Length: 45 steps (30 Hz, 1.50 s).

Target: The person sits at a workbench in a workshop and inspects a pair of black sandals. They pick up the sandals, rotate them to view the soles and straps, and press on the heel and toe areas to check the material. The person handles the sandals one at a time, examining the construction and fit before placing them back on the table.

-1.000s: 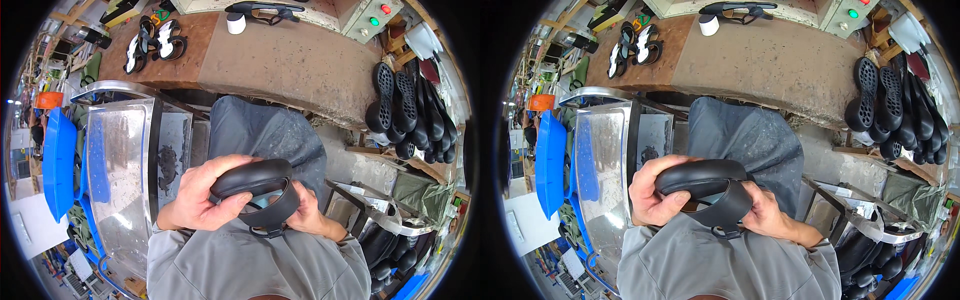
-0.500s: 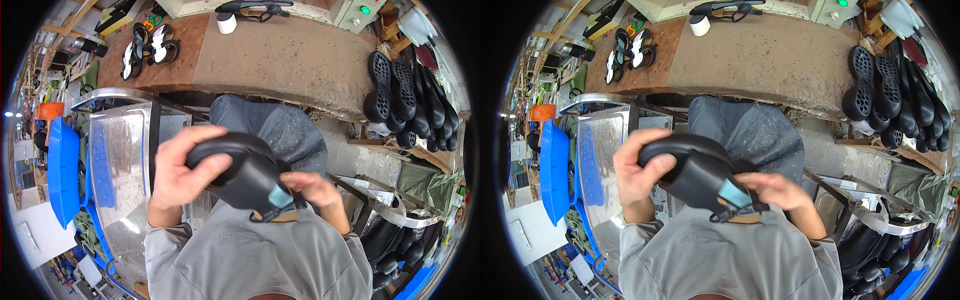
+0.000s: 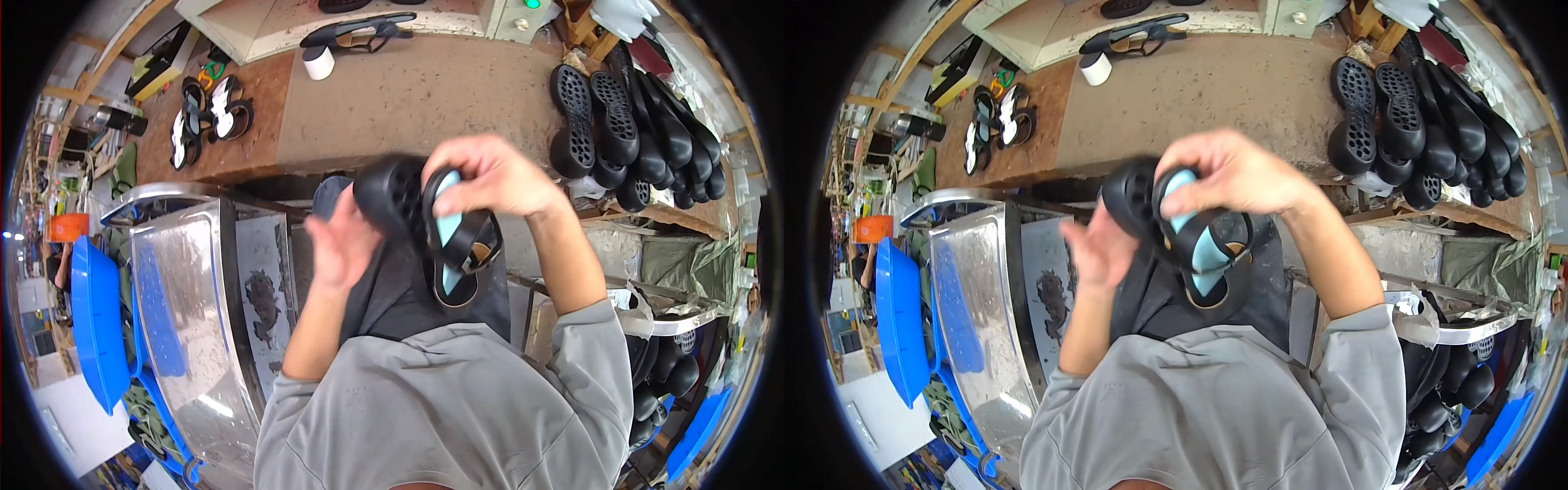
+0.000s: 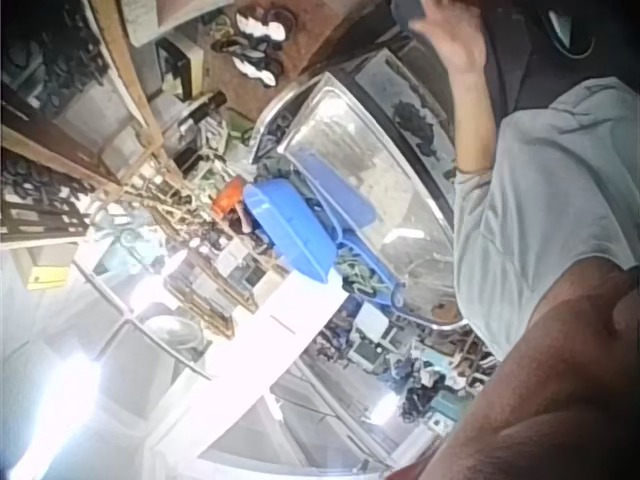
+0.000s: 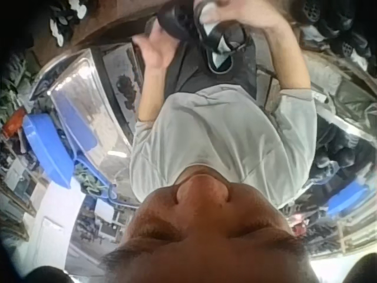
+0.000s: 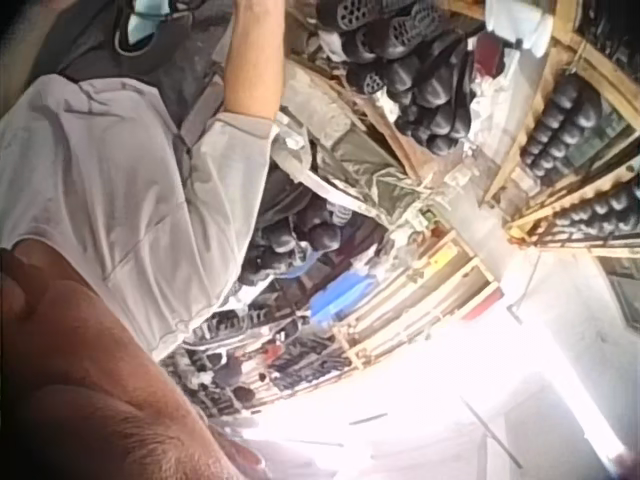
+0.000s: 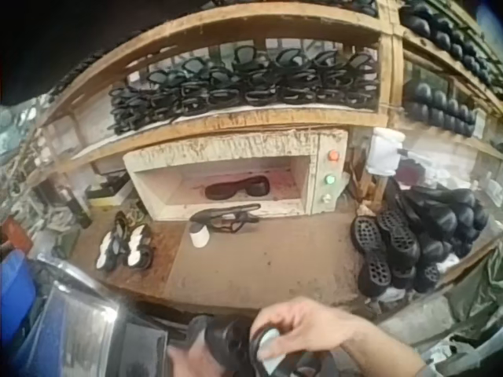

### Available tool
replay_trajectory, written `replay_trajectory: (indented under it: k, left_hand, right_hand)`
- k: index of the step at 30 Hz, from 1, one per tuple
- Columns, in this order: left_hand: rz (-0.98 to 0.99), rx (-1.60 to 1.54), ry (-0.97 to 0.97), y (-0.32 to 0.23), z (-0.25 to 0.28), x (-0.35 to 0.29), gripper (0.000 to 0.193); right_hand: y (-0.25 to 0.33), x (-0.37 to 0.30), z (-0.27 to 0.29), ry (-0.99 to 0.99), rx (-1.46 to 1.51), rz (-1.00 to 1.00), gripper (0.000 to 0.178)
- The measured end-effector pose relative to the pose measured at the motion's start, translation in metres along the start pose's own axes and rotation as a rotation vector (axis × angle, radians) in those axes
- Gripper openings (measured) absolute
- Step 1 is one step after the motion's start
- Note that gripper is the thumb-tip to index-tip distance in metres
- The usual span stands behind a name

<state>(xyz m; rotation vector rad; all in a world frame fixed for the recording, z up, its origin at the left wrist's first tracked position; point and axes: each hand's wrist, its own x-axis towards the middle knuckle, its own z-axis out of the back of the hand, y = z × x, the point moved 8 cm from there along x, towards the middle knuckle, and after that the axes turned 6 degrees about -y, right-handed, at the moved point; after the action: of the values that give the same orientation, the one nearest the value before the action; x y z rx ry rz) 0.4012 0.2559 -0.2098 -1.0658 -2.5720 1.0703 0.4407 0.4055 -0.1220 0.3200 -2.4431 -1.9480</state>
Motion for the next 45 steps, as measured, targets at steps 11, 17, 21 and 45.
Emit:
replay_trajectory:
  k: [11,17,21,45]
  left_hand:
    - [-0.011,0.045,-0.161,0.035,-0.001,-0.023,0.079]
    - [0.042,0.053,-0.232,0.042,0.002,-0.023,0.086]
    - [0.06,0.08,-0.122,0.04,-0.006,-0.012,0.087]
    - [0.021,0.263,-0.097,0.03,-0.022,-0.026,0.097]
  right_hand:
    - [-0.064,-0.06,-0.025,-0.435,-0.535,0.097,0.089]
    - [-0.059,-0.086,-0.027,-0.732,-0.699,0.441,0.082]
    - [-0.051,-0.082,-0.028,-0.742,-0.72,0.539,0.075]
    - [-0.058,-0.083,-0.038,-0.641,-0.676,0.537,0.085]
